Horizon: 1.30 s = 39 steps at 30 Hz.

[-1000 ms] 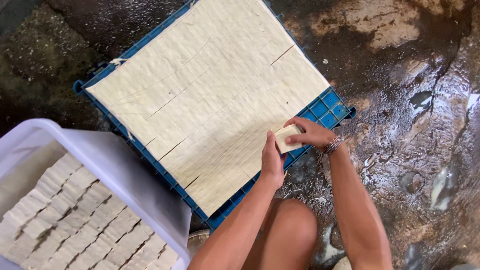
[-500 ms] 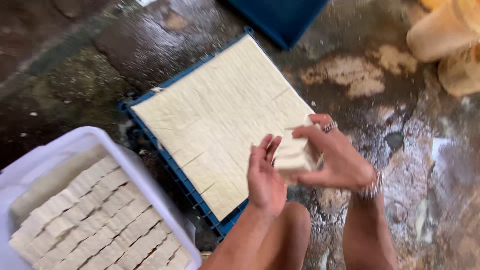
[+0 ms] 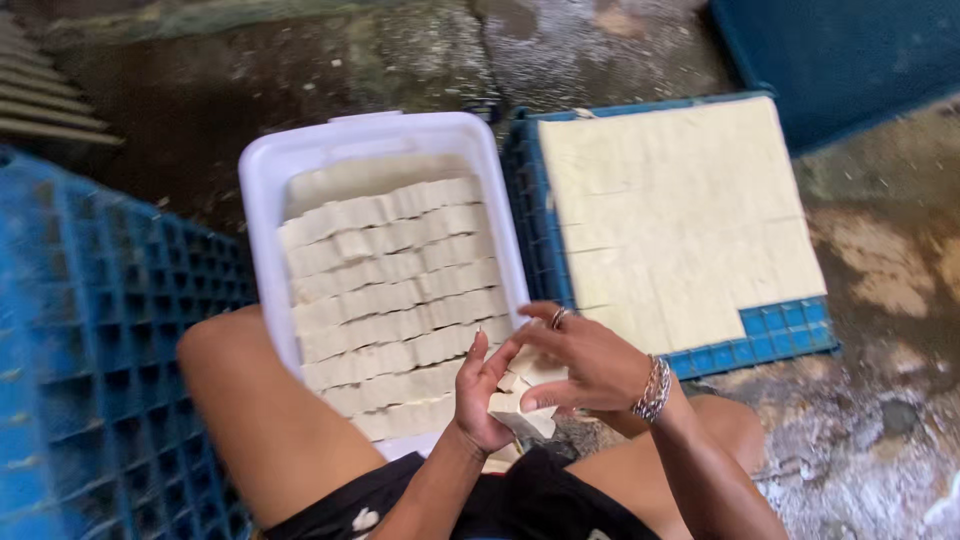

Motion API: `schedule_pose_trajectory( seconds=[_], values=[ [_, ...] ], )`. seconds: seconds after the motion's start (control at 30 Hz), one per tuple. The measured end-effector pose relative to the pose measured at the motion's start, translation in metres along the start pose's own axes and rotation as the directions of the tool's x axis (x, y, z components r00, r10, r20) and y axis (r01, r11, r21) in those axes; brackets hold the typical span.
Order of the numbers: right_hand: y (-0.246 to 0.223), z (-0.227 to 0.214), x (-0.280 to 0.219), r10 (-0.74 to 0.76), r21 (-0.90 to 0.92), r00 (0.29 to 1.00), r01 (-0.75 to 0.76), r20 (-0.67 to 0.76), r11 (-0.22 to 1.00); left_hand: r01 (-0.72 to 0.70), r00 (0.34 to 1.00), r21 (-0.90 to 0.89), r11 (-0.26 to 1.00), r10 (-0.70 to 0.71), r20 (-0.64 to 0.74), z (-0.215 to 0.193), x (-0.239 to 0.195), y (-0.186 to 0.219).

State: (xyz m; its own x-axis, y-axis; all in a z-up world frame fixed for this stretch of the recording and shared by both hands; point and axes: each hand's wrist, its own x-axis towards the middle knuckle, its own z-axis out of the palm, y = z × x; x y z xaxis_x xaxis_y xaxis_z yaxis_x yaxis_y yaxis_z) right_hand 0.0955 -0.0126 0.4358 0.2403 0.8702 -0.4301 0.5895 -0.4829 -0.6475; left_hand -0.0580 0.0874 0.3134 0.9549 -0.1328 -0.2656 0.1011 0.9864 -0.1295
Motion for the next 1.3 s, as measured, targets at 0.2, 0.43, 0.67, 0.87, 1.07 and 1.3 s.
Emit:
schedule_pose_trajectory(
  seconds=[0.2, 0.43, 0.67, 0.87, 1.07, 1.3],
  values=[
    [-0.060, 0.029, 0.063, -0.200, -0.171, 0.977, 0.209, 0.070, 0.963, -0.159, 0.987, -0.038, 0.986, 0.159, -0.013, -0.019, -0.060, 0.056],
    [-0.093, 0.062, 0.131, -0.073, -0.395, 0.948, 0.198, 0.309, 0.897, -0.236, 0.959, 0.113, 0.965, 0.250, -0.135, -0.023, -0.073, 0.110],
    [-0.004, 0.065, 0.254, -0.322, 0.490, 0.926, 0.192, 0.195, 0.850, -0.191, 0.906, 0.296, 0.936, 0.284, -0.314, -0.011, -0.032, 0.195],
    [0.043, 0.105, 0.369, -0.051, 0.978, 0.987, -0.158, 0.152, -0.134, -0.053, 0.681, 0.670, 0.740, 0.518, -0.518, -0.007, -0.027, 0.301],
    [0.085, 0.097, 0.509, 0.009, 0.975, 0.986, -0.164, 0.165, 0.149, -0.467, 0.623, 0.621, 0.630, 0.732, -0.275, -0.020, -0.057, 0.420],
    [0.081, 0.092, 0.563, 0.143, 0.895, 0.964, -0.261, 0.223, 0.362, -0.665, 0.534, 0.472, 0.579, 0.810, -0.242, -0.006, -0.077, 0.445]
  ],
)
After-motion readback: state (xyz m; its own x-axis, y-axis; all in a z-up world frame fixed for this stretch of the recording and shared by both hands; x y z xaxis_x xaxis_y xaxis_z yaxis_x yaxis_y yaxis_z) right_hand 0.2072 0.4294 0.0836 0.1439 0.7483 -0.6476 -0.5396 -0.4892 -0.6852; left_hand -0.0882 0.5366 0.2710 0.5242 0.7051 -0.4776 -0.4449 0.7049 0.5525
